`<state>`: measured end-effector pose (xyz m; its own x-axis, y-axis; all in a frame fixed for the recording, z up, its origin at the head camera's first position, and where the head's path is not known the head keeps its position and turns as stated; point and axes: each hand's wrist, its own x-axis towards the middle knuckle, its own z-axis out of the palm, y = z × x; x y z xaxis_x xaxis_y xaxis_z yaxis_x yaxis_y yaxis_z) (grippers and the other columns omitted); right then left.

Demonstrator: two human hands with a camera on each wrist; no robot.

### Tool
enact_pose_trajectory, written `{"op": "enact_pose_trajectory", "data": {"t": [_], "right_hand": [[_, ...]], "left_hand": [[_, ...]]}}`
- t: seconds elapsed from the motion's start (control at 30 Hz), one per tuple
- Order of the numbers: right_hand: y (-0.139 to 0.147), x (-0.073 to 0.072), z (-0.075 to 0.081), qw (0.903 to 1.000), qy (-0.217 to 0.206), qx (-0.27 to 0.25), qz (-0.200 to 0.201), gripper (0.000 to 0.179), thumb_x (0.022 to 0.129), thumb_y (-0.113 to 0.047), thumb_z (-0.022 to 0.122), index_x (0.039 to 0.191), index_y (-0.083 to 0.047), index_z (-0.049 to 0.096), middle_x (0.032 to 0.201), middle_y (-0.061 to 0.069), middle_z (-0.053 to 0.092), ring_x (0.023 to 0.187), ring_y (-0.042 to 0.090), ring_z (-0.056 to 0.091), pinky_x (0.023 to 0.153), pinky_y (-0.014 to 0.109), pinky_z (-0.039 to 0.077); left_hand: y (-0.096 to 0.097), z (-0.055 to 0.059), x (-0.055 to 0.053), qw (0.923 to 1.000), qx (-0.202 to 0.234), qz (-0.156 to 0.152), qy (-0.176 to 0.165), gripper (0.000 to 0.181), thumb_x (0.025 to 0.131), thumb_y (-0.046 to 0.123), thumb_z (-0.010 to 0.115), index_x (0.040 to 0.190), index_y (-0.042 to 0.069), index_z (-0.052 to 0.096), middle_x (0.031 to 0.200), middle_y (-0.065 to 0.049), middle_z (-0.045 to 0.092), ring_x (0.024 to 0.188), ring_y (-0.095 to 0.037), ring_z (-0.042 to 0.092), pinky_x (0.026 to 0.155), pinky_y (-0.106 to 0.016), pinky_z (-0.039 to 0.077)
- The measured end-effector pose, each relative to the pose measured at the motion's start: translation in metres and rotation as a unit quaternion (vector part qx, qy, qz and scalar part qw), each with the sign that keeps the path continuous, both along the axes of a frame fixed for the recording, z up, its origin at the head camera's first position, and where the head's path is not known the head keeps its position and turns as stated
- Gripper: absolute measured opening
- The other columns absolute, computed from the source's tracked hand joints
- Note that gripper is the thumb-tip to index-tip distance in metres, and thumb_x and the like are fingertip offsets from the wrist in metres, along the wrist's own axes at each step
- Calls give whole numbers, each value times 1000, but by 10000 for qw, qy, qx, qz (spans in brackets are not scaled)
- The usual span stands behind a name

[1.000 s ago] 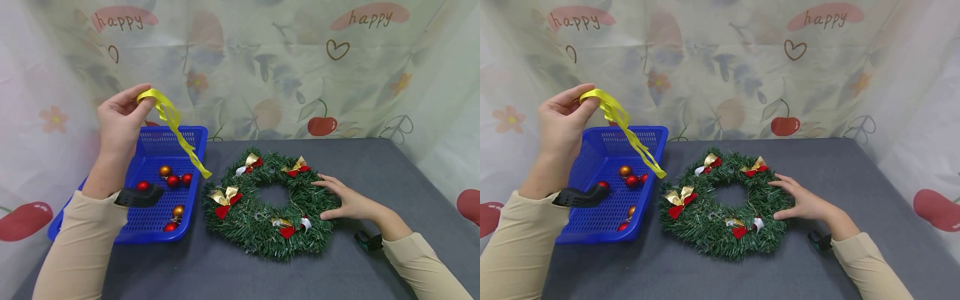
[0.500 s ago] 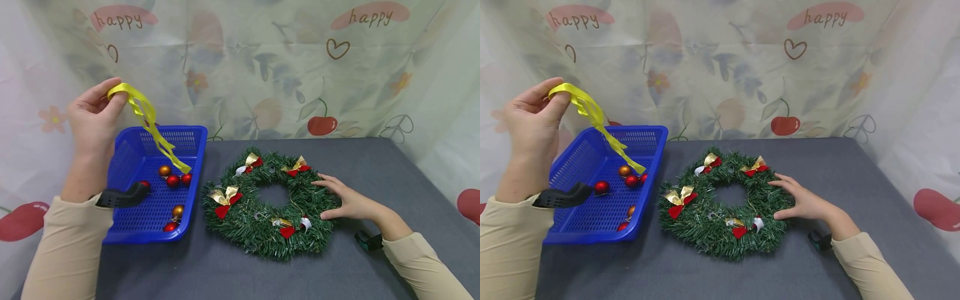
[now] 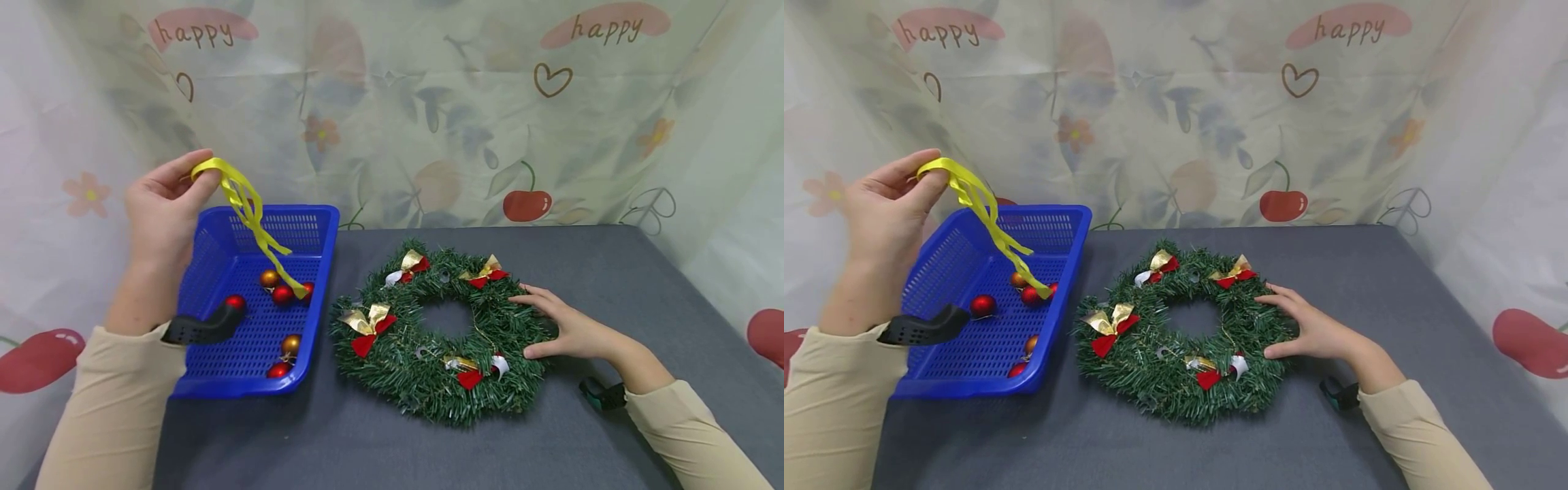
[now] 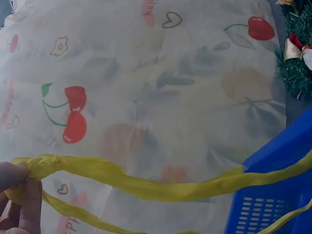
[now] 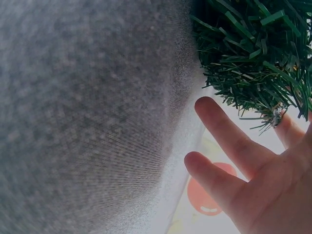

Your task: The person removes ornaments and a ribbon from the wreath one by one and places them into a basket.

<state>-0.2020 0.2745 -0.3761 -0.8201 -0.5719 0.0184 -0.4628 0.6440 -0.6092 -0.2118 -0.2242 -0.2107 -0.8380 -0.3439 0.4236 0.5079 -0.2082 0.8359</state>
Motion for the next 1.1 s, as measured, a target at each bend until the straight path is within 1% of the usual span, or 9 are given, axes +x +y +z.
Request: {"op": "enact_pose_trajectory", "data": {"t": [0.2,0.33,0.37,0.43,0.6,0.67,0.73,0.87,1.1], "right_hand": [[0,-1,-1,10000,-23,0,-13,76,78,-28,75,141,-9,37,152,26,13,135,52,17,94,69,31],[0,-1,-1,10000,-26,-10,-14,76,78,-28,75,141,-10,37,152,25,13,135,51,17,94,69,31],[0,-1,-1,10000,-28,-15,-14,76,78,-28,75,141,-10,37,152,25,13,135,51,17,94,69,31],[0,-1,-1,10000,-31,-23,-10,75,78,-28,75,141,-11,37,152,25,13,135,51,17,94,69,31],[0,-2,-2,10000,-22,-21,6,76,78,-29,75,141,-10,37,152,26,12,135,51,17,94,69,31],[0,-2,-3,10000,-20,-15,-14,76,78,-29,75,141,-10,36,152,26,12,136,51,17,95,69,31],[0,-3,-3,10000,-19,-14,-22,76,78,-29,75,141,-11,36,152,25,12,136,50,17,95,69,31],[1,-3,-3,10000,-7,-19,4,76,79,-29,75,141,-11,37,152,25,12,136,50,17,95,69,31],[1,-3,-1,10000,-62,24,-2,76,78,-31,75,141,-11,36,152,25,12,135,50,19,96,67,32]], "left_hand": [[-1,-16,-4,9952,-833,-83,-500,20,76,2,74,94,10,75,83,8,71,77,-3,66,70,-9,51],[-5,-27,-8,9727,-2085,-216,-992,21,82,10,70,103,12,72,81,18,69,76,4,64,72,-7,49],[-7,-29,-9,9596,-2555,-196,-1166,23,84,13,69,107,10,70,80,22,67,75,7,63,72,-6,47],[-11,-33,-11,9198,-3607,-154,-1539,31,87,20,66,115,7,66,85,20,67,76,9,61,74,-10,47],[-20,-43,-15,7922,-5640,-743,-2209,42,92,21,59,126,-2,56,124,-20,60,104,-27,63,93,-44,47],[-24,-47,-16,7577,-6007,-1003,-2343,44,91,19,59,128,-5,53,129,-29,53,114,-42,54,97,-54,42],[-27,-52,-17,7343,-6256,-1029,-2426,47,90,20,61,128,-7,51,127,-32,52,116,-45,50,96,-56,41],[-31,-58,-17,7286,-6299,-896,-2535,48,90,22,61,128,-6,51,125,-32,53,117,-46,47,95,-57,41],[-25,-59,-14,7577,-6004,-898,-2394,47,94,31,55,129,-1,52,127,-28,54,114,-43,54,97,-55,43]]}}
